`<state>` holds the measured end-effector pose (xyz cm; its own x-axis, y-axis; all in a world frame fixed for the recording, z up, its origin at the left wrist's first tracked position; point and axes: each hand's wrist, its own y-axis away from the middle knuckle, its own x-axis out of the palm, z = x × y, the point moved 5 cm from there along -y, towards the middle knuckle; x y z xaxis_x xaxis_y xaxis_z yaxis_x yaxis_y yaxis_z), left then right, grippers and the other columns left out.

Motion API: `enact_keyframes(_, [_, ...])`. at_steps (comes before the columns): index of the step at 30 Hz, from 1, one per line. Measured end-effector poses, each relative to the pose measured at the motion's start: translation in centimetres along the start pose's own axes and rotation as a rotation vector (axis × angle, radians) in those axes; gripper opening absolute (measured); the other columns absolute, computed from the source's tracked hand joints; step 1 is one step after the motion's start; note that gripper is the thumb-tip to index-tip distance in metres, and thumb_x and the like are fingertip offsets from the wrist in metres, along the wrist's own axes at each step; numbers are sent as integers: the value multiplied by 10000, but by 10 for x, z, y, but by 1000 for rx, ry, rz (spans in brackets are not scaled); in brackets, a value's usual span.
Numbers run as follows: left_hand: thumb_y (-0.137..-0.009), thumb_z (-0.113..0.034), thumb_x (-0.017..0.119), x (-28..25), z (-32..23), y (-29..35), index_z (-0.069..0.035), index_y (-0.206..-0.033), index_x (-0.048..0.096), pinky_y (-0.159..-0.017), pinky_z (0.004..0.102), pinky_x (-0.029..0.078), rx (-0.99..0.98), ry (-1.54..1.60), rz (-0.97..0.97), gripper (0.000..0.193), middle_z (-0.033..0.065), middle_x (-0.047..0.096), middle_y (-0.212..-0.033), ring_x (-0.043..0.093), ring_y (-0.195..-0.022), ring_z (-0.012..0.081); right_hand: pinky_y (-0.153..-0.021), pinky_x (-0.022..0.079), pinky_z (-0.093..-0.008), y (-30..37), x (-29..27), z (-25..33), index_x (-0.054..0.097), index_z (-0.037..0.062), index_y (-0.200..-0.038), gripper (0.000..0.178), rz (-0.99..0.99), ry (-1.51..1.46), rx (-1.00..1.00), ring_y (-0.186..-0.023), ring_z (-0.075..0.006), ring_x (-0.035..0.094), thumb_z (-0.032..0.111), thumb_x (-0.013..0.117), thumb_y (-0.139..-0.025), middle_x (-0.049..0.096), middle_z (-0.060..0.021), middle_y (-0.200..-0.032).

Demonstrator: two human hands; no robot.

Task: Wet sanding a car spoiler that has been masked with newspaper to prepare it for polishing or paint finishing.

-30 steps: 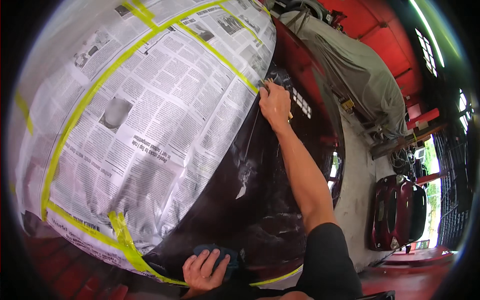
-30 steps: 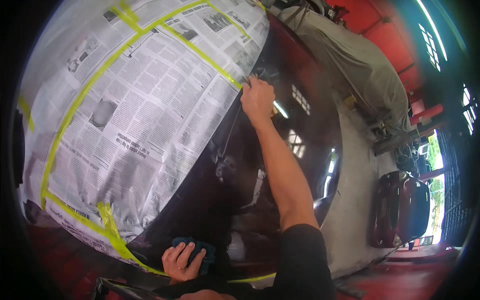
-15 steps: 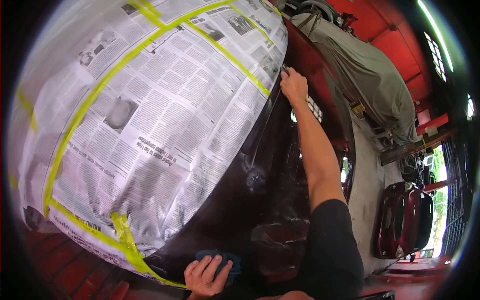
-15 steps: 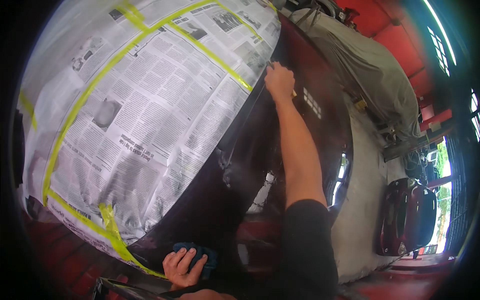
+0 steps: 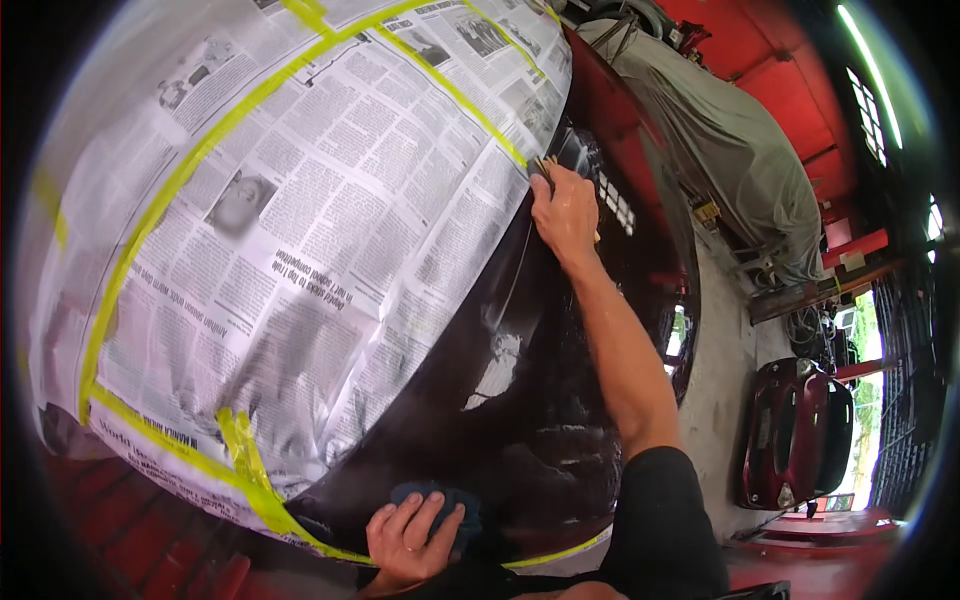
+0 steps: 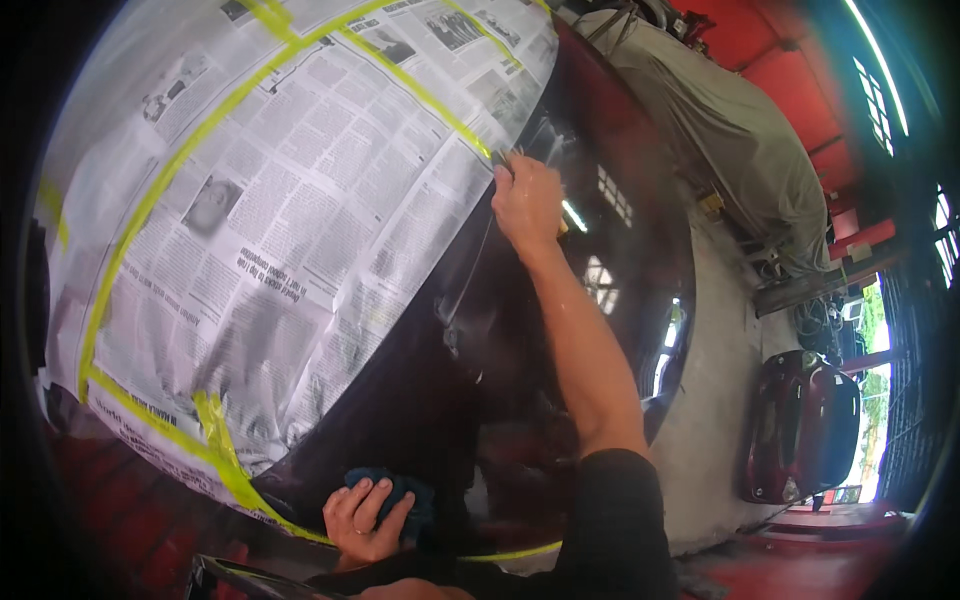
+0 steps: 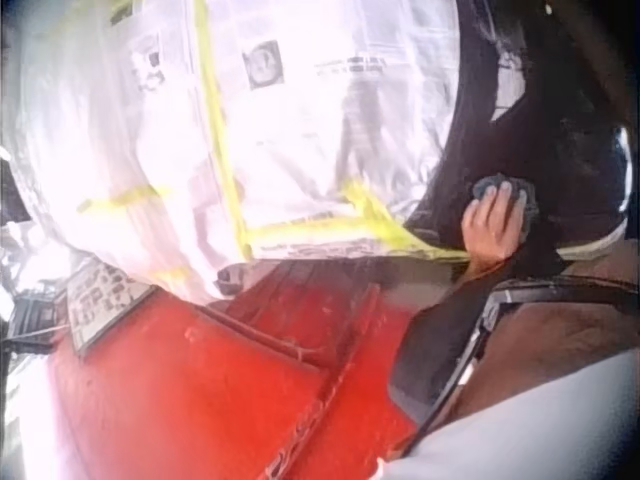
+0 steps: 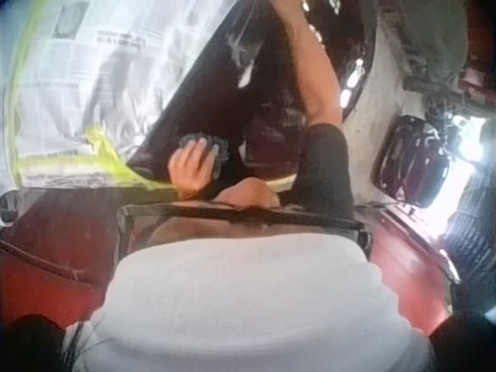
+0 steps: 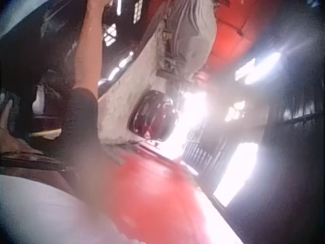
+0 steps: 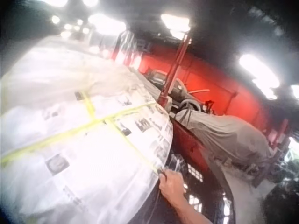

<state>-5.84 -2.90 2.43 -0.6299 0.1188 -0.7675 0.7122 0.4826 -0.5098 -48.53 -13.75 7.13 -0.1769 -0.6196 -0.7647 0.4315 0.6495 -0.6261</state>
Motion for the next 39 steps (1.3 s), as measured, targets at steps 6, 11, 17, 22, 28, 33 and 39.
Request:
enact_keyframes(6, [-990,-423,447,-8,7,8,-249,-1031,779,-960,397,435,14,-3,8,377,-5,666,-1225,596,-1107,203,-905,478,-434,97,-25,78,719,106,-1101,273,30,-99,-48,-1035,-330,625,170,722,-837,688,-130,-1149])
enact_keyframes(11, [-946,-366,490,-5,-4,-7,-251,-1030,779,-952,402,439,17,61,-6,323,-4,667,-1222,602,-1096,203,-822,505,-490,-23,4,-30,708,50,-1046,227,68,112,134,-924,-408,654,204,652,-889,712,-193,-1020])
enact_keyframes(17, [-751,-338,648,-5,7,8,-262,-989,771,-938,451,446,-1,24,55,278,5,648,-1248,578,-1140,240,-942,472,-422,71,-18,56,714,91,-1128,269,67,-192,-152,-1067,-327,624,151,714,-865,692,-133,-1198])
enact_keyframes(22, [-746,-318,652,-2,2,6,-259,-977,774,-942,454,444,-4,7,48,268,16,647,-1243,579,-1137,241,-798,503,-518,-14,18,-20,696,75,-1092,270,166,-164,69,-896,-448,648,212,602,-879,691,-221,-995])
enact_keyframes(28, [-840,-271,619,-12,0,-1,-235,-1017,779,-963,411,428,-33,4,45,241,16,667,-1210,595,-1122,224,-903,501,-515,-85,60,-95,702,73,-1123,347,134,159,278,-1014,-439,655,324,600,-905,711,-217,-1059])
enact_keyframes(33, [-723,-205,696,-10,-1,-7,-188,-1088,763,-968,437,434,-60,93,55,371,53,658,-1249,586,-1162,255,-856,485,-484,13,14,0,693,70,-1143,304,46,-47,-18,-934,-403,641,186,671,-862,691,-207,-1073])
enact_keyframes(39, [-615,-110,723,-10,-1,-5,-147,-1102,750,-982,478,442,-19,162,-36,489,82,645,-1271,581,-1185,299,-892,460,-439,146,-60,158,716,104,-1124,316,25,-168,-38,-1022,-340,601,159,747,-815,647,-169,-1211])
